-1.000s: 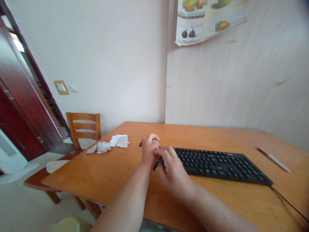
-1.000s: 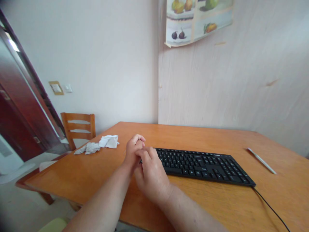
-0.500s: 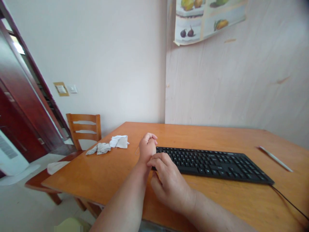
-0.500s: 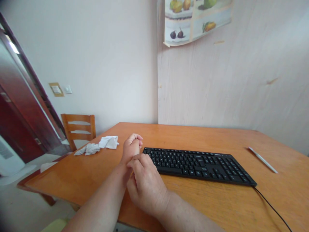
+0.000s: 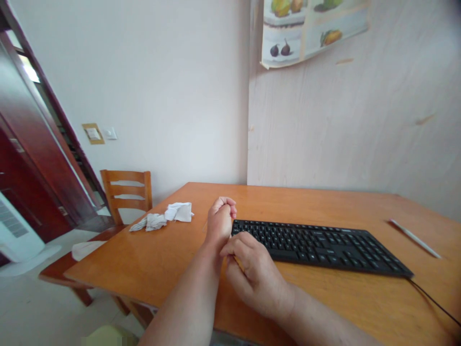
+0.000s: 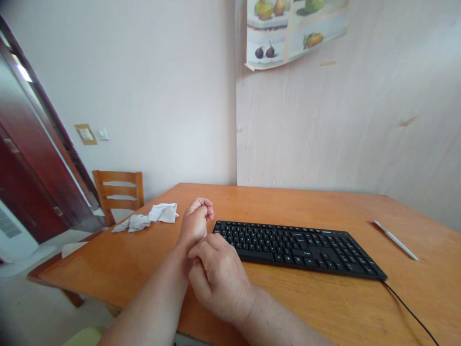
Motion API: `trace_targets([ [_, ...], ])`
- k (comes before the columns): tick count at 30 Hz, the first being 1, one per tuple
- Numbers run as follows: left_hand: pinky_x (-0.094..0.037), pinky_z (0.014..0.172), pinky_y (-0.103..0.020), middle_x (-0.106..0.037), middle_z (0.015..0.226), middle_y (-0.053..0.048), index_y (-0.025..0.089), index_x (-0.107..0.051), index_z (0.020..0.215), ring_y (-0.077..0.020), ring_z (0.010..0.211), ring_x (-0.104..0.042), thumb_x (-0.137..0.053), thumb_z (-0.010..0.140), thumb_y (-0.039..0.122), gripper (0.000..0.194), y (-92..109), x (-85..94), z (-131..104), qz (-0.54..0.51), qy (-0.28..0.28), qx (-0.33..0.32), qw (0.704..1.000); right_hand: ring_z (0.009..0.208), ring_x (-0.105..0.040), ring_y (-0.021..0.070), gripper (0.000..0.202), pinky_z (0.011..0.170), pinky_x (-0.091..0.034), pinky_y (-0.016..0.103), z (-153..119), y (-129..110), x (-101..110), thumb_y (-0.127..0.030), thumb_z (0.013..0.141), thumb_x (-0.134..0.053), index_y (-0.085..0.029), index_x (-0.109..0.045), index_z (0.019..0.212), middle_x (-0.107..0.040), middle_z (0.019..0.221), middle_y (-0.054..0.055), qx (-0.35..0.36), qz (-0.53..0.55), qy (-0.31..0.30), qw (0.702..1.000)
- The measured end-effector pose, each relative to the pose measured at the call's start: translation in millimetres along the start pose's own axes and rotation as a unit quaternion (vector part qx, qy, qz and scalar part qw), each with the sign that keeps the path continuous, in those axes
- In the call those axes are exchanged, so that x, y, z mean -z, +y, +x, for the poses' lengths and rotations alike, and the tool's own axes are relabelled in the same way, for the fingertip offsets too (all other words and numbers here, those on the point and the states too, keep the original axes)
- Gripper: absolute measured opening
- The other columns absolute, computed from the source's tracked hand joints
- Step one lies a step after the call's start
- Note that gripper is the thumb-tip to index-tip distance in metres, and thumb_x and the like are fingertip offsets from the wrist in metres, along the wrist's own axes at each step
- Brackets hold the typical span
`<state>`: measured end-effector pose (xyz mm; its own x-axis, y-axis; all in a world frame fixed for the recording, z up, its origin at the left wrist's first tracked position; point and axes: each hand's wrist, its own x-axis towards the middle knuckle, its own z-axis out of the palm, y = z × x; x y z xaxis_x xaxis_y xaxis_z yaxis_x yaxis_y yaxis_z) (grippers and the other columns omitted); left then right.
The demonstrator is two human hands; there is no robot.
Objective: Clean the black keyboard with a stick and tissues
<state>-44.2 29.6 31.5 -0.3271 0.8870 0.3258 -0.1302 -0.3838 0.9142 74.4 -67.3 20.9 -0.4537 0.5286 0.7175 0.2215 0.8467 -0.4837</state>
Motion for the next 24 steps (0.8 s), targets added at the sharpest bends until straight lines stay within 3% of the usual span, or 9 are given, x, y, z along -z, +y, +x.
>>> trace_targets([
  [3, -0.034, 0.052, -0.020, -0.051, 0.056, 0.005, 0.020, -0.055, 0.076, -0.0080, 0.051, -0.044, -0.046, 0.065, 0.015, 0.014, 1.1, -0.9, -1.5, -0.018, 0.001, 0.006, 1.000, 0.090, -0.061, 0.0193, 0.020, 0.081, -0.053, 0.035, 2.1, 4.1, 0.9, -0.009, 0.088, -0.047, -0.020, -0.061, 0.096, -0.062, 0.094, 0.006, -0.031, 0.002, 0.066, 0.997],
  [6, -0.034, 0.052, -0.021, -0.052, 0.060, 0.005, 0.020, -0.055, 0.078, -0.0078, 0.051, -0.044, -0.049, 0.066, 0.017, 0.013, 4.2, -0.9, -8.0, -0.039, -0.025, 0.035, 0.998, 0.120, -0.056, 0.0246, 0.035, 0.100, -0.050, 0.044, 4.3, 6.2, 2.0, -0.014, 0.091, -0.049, -0.021, -0.058, 0.124, -0.060, 0.126, 0.013, -0.029, -0.039, 0.089, 0.995],
  [8, -0.036, 0.052, -0.021, -0.055, 0.065, 0.004, 0.021, -0.055, 0.081, -0.0085, 0.053, -0.046, -0.052, 0.069, 0.021, 0.013, 5.7, 0.6, -11.3, -0.052, -0.064, 0.059, 0.995, 0.139, -0.042, 0.0296, 0.054, 0.111, -0.041, 0.053, 4.6, 3.4, 2.5, -0.020, 0.091, -0.054, -0.019, -0.045, 0.145, -0.047, 0.148, 0.016, -0.004, -0.081, 0.061, 0.995],
  [10, -0.039, 0.055, -0.022, -0.058, 0.069, 0.003, 0.021, -0.057, 0.084, -0.0097, 0.057, -0.051, -0.052, 0.071, 0.023, 0.014, 5.8, 2.9, -11.1, -0.036, -0.087, 0.058, 0.994, 0.145, -0.032, 0.0329, 0.062, 0.115, -0.034, 0.057, 4.1, -2.4, 3.1, -0.026, 0.091, -0.058, -0.017, -0.041, 0.150, -0.039, 0.156, 0.017, 0.033, -0.110, -0.002, 0.993],
  [13, -0.042, 0.059, -0.023, -0.060, 0.069, 0.002, 0.020, -0.057, 0.082, -0.0102, 0.060, -0.053, -0.049, 0.073, 0.020, 0.012, 3.1, 5.9, -5.3, 0.015, -0.032, 0.020, 0.999, 0.146, -0.033, 0.0296, 0.051, 0.117, -0.033, 0.053, 3.3, -8.1, 4.8, -0.027, 0.093, -0.055, -0.017, -0.053, 0.143, -0.046, 0.152, 0.012, 0.082, -0.105, -0.098, 0.986],
  [15, -0.042, 0.059, -0.023, -0.059, 0.067, 0.002, 0.020, -0.056, 0.081, -0.0102, 0.059, -0.052, -0.048, 0.074, 0.019, 0.011, 0.0, 6.1, -1.5, 0.037, 0.001, 0.012, 0.999, 0.144, -0.036, 0.0262, 0.046, 0.118, -0.034, 0.050, 3.6, -3.6, 5.9, -0.026, 0.096, -0.051, -0.021, -0.054, 0.141, -0.050, 0.150, 0.008, 0.086, -0.111, -0.115, 0.983],
  [18, -0.043, 0.061, -0.024, -0.062, 0.070, 0.001, 0.020, -0.056, 0.082, -0.0115, 0.060, -0.054, -0.049, 0.075, 0.019, 0.010, -5.6, 4.0, 0.4, 0.061, -0.006, 0.010, 0.998, 0.145, -0.035, 0.0283, 0.047, 0.117, -0.031, 0.058, 4.4, 17.3, 7.0, -0.026, 0.099, -0.047, -0.024, -0.049, 0.146, -0.047, 0.152, 0.009, 0.022, -0.195, -0.032, 0.980],
  [20, -0.046, 0.068, -0.026, -0.065, 0.077, 0.000, 0.020, -0.057, 0.086, -0.0130, 0.068, -0.058, -0.050, 0.078, 0.020, 0.011, -8.7, 3.5, 1.1, 0.090, 0.009, -0.029, 0.995, 0.145, -0.033, 0.0319, 0.050, 0.114, -0.033, 0.060, 4.3, 34.1, 7.8, -0.030, 0.098, -0.048, -0.016, -0.047, 0.147, -0.043, 0.153, 0.016, -0.042, -0.251, 0.059, 0.965],
  [24, -0.047, 0.083, -0.029, -0.067, 0.096, -0.003, 0.022, -0.057, 0.098, -0.0152, 0.090, -0.062, -0.050, 0.082, 0.020, 0.017, -7.5, 14.1, 14.4, 0.139, 0.122, -0.101, 0.977, 0.142, -0.039, 0.0318, 0.048, 0.113, -0.036, 0.058, 3.0, 51.6, 9.4, -0.032, 0.097, -0.050, -0.010, -0.053, 0.140, -0.050, 0.147, 0.019, -0.047, -0.282, 0.067, 0.956],
])
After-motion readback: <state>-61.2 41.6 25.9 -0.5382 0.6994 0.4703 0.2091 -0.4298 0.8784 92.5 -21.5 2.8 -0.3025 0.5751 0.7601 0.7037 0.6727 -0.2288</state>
